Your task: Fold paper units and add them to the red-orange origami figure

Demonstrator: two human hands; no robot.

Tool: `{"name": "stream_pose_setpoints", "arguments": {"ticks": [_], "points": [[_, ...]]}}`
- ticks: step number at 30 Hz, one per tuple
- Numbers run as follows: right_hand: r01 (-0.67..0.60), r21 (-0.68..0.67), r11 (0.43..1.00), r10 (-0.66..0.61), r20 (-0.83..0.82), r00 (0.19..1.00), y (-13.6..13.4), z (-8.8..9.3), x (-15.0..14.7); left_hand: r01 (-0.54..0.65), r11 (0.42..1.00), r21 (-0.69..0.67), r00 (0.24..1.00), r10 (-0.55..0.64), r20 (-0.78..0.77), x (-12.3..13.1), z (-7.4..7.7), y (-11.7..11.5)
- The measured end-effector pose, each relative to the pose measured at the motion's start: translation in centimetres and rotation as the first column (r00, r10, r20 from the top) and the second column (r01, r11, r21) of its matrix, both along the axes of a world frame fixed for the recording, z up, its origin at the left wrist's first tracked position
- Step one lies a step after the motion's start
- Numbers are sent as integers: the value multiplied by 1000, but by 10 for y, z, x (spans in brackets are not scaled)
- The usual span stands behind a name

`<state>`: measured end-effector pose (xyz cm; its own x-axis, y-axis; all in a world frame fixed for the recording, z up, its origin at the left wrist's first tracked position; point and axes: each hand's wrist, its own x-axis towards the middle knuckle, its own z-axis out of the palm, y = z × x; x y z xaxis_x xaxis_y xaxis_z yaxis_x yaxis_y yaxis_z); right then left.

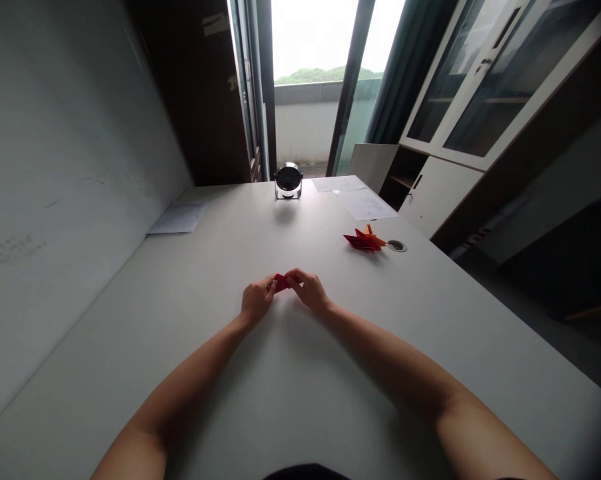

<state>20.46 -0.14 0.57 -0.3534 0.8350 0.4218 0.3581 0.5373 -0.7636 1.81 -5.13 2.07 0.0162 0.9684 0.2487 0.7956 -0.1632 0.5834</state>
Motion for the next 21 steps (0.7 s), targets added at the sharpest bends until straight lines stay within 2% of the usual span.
{"name": "stream_pose_setpoints", "arguments": {"ticks": [5, 12, 21], "points": [[-8, 5, 1000, 7, 42, 999, 0, -3, -1, 30, 1000, 0, 999, -30, 43, -2, 4, -1], [-21, 19, 1000, 19, 60, 998, -2, -2, -2, 74, 997, -13, 985, -71, 159, -2, 0, 1], [-38, -3, 999, 38, 43, 998, -1, -2, -2, 88, 996, -17, 983, -84, 163, -4, 0, 2]]}}
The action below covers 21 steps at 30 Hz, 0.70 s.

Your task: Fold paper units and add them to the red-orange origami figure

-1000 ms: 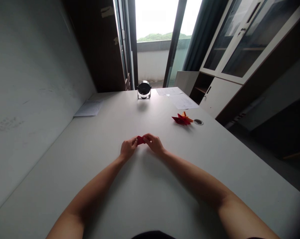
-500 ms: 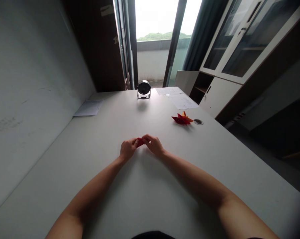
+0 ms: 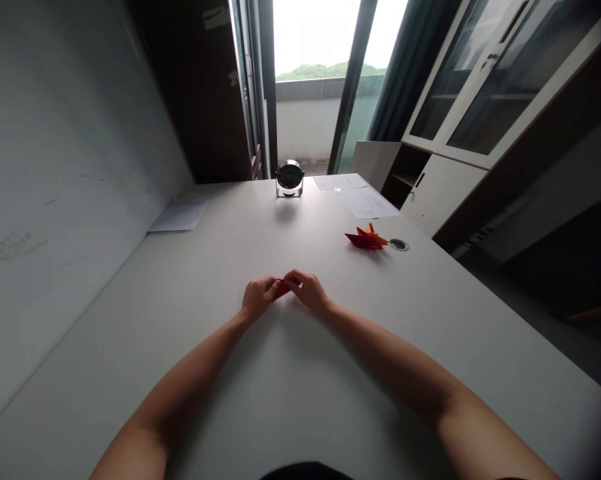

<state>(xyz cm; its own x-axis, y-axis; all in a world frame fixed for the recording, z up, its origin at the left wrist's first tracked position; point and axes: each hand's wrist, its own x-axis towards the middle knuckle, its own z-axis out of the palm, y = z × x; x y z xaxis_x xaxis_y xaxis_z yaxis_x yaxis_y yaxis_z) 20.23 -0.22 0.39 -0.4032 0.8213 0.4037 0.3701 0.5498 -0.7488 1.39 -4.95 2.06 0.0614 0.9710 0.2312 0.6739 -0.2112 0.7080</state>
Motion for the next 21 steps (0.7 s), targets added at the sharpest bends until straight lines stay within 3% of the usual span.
{"name": "stream_pose_setpoints", "arguments": {"ticks": [9, 21], "points": [[47, -60, 997, -45, 45, 998, 7, -4, 4, -49, 999, 15, 996, 48, 80, -3, -1, 2], [-5, -50, 999, 7, 49, 999, 6, -3, 3, 2, 1000, -16, 984, 1, 179, -3, -2, 3]]}}
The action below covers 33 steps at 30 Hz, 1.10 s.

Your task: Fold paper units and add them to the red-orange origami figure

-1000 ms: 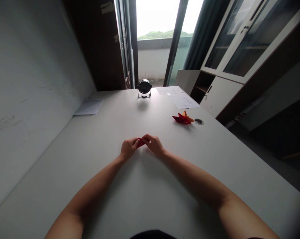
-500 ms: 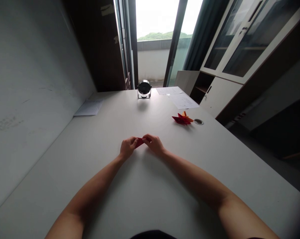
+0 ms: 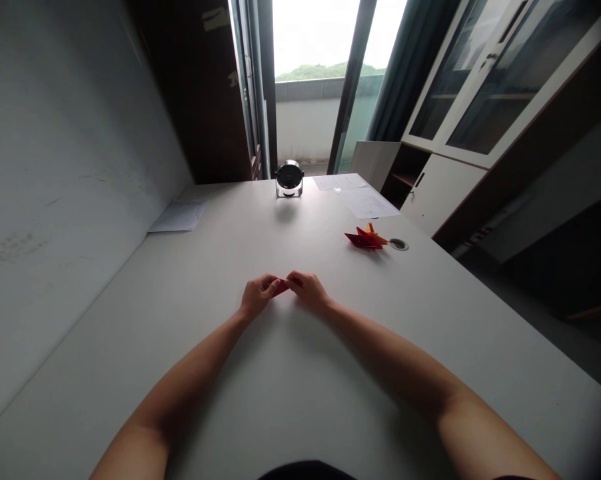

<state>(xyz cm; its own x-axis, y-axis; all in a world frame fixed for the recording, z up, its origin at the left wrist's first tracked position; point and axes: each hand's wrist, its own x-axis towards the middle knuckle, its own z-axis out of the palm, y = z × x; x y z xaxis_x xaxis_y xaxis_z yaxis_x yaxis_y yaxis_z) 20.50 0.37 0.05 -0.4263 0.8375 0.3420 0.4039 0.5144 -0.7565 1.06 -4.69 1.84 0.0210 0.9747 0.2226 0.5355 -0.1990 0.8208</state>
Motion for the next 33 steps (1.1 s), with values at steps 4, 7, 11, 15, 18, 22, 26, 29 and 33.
{"name": "stream_pose_setpoints", "arguments": {"ticks": [4, 7, 11, 15, 18, 22, 26, 29, 33], "points": [[-9, 1, 1000, 9, 9, 1000, 0, 0, 0, 12, 1000, -3, 1000, -12, 13, -1, -2, 1], [-20, 4, 1000, 20, 13, 1000, 0, -1, -1, 26, 1000, -5, 1000, -26, -15, -2, -2, 2], [-64, -5, 998, 64, 2, 998, -1, -1, -3, 62, 998, -11, 998, -62, -19, -1, 0, 0], [-88, -8, 996, 88, -3, 996, -2, 0, -4, 83, 996, -7, 997, -83, 4, 1, 1, -1], [-79, -16, 997, 79, -16, 997, -2, 2, -4, 65, 998, -7, 996, -64, 56, 0, -2, 2], [-44, -27, 999, 43, -43, 998, 1, 3, -2, 1, 1000, 0, 981, -1, 192, -2, -9, 8], [-17, -63, 998, 14, -62, 998, 4, 2, 2, -25, 999, -19, 950, 30, 311, -5, -15, 13], [-18, -117, 993, 5, -111, 994, 5, 1, 2, -26, 999, -27, 934, 34, 357, -6, -17, 14], [-27, -200, 979, -19, -222, 975, 6, -2, 1, -24, 999, -43, 944, 37, 327, -8, -16, 14]]}}
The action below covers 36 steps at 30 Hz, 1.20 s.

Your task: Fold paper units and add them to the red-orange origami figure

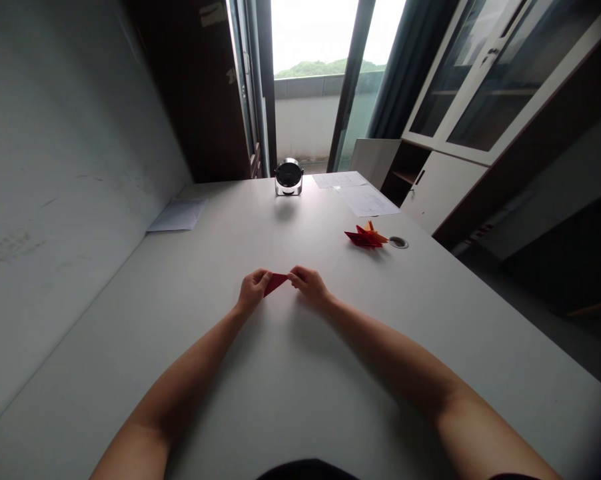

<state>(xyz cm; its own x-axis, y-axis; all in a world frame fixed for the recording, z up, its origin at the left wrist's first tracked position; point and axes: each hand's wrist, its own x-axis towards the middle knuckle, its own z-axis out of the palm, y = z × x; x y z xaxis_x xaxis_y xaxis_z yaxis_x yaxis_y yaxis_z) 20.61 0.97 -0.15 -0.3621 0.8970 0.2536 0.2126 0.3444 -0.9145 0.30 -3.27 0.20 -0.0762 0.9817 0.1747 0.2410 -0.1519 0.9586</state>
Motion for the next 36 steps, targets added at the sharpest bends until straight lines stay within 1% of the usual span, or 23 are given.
{"name": "stream_pose_setpoints", "arguments": {"ticks": [4, 6, 9, 12, 15, 18, 23, 29, 36], "points": [[46, -58, 997, -53, -135, 989, 3, -2, 0, 106, 994, -4, 994, -106, -32, 2, 3, -1], [37, -87, 996, -52, -173, 984, 4, -2, 1, 139, 990, -21, 990, -140, -15, 3, 4, -2], [-16, -102, 995, -2, -173, 985, 4, -3, 0, 169, 985, -42, 984, -166, 56, 5, 4, -3], [-63, -86, 994, 52, -125, 991, 0, -3, -1, 186, 981, -49, 977, -179, 113, 5, 3, -3], [-89, -78, 993, 85, -54, 995, -2, -1, -2, 184, 981, -55, 977, -176, 124, 5, 2, -2], [-89, -71, 993, 90, 0, 996, -3, 1, -1, 176, 983, -61, 980, -169, 103, 5, 1, -3], [-90, -38, 995, 91, 28, 995, -4, 2, -1, 176, 984, -40, 983, -173, 64, 6, 2, -4], [-126, -40, 991, 128, 56, 990, -5, 1, -2, 135, 990, -31, 977, -128, 171, 5, 2, -3], [-143, -45, 989, 146, 87, 985, -6, 3, -2, 106, 994, -12, 962, -100, 254, 5, 1, -1]]}}
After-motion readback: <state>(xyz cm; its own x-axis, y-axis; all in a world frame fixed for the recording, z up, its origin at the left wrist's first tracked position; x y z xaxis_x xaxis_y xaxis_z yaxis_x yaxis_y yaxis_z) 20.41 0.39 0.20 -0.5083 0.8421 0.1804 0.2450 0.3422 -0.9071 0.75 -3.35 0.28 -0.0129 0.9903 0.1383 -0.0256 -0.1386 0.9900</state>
